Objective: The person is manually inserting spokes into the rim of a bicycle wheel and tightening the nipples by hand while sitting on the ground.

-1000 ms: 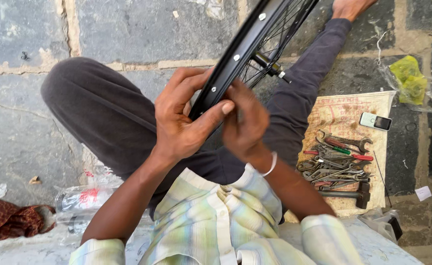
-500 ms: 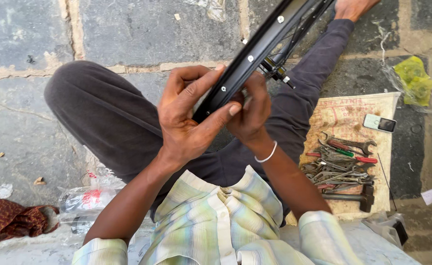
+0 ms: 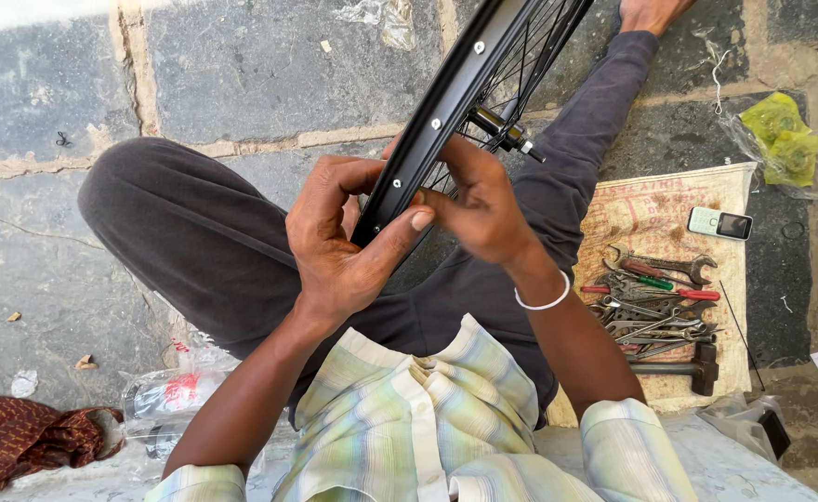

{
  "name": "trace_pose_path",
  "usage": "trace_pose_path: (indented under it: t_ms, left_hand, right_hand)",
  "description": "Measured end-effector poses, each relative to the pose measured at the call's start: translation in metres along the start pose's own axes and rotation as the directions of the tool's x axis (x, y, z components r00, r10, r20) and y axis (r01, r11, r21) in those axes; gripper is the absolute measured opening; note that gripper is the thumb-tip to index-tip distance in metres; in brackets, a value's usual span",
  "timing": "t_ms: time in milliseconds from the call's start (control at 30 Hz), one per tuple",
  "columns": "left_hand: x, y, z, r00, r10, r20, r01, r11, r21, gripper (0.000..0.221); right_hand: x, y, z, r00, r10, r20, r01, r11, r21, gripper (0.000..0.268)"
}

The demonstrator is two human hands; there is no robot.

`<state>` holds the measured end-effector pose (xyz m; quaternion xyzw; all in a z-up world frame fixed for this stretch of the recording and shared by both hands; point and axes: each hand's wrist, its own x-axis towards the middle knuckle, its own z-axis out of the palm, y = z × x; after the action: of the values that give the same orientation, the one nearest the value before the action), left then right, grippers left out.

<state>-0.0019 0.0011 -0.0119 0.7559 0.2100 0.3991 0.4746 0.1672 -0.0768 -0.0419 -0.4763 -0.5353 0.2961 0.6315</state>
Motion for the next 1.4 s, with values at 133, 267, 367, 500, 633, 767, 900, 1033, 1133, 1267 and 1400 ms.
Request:
trace_pose_path:
  t_ms: [133,267,367,500,633,767,900,1033,1133,1267,1400]
  left_hand:
    - [-0.007,0.001,0.000,1.000,-0.008,-0.019,0.008,0.999,-0.040,0.044]
    - [0.010,0.015,-0.010,0.997,0.071,-0.009,-0.070,0.992,0.101,0.049]
    - [0.029,0.023,-0.016,0.987,0.135,0.084,-0.149,0.968,0.203,0.045]
    - [0.038,0.025,-0.016,0.984,-0.032,0.175,0.015,0.995,0.098,0.037]
    - [0.025,0.019,-0.017,0.991,0.083,0.103,-0.103,0.973,0.206,0.039]
    - [0.001,0.010,-0.016,0.988,0.150,0.042,-0.154,0.981,0.120,0.041]
    - [-0.002,0.006,-0.016,0.995,0.101,-0.003,-0.101,0.994,0.030,0.042]
    - [0.000,0.005,-0.014,0.999,0.047,-0.005,-0.047,0.999,0.028,0.038]
    - [-0.003,0.002,-0.016,1.000,0.004,-0.017,-0.004,1.000,0.022,0.038]
    - [-0.003,0.001,-0.016,1.000,0.004,-0.003,-0.004,1.000,0.010,0.035]
    - [0.000,0.008,-0.012,1.000,0.029,-0.012,-0.029,1.000,-0.011,0.042]
  right_hand:
    - [-0.001,0.017,0.024,0.928,-0.327,-0.180,0.198,0.841,-0.504,0.027]
    - [-0.003,0.020,0.035,0.905,-0.349,-0.241,0.207,0.860,-0.466,0.027]
    - [-0.014,0.014,0.036,0.959,-0.117,-0.258,0.069,0.979,-0.191,0.030]
    - [-0.033,0.009,0.053,0.870,-0.086,-0.485,-0.009,0.982,-0.190,0.019]
    - [-0.043,0.016,0.064,0.684,-0.317,-0.657,0.108,0.935,-0.339,0.027]
    - [-0.056,0.013,0.048,0.855,0.036,-0.518,-0.145,0.974,-0.172,0.032]
    - [-0.034,-0.004,0.018,0.982,0.112,-0.153,-0.095,0.989,0.110,0.047]
    - [-0.007,-0.015,-0.004,0.959,0.221,0.178,-0.269,0.909,0.319,0.054]
    - [0.001,-0.013,-0.011,0.940,0.230,0.252,-0.311,0.880,0.359,0.052]
    - [0.003,-0.008,-0.012,0.922,0.294,0.252,-0.362,0.886,0.289,0.044]
    - [0.000,-0.001,0.019,0.979,-0.106,-0.174,0.025,0.909,-0.417,0.034]
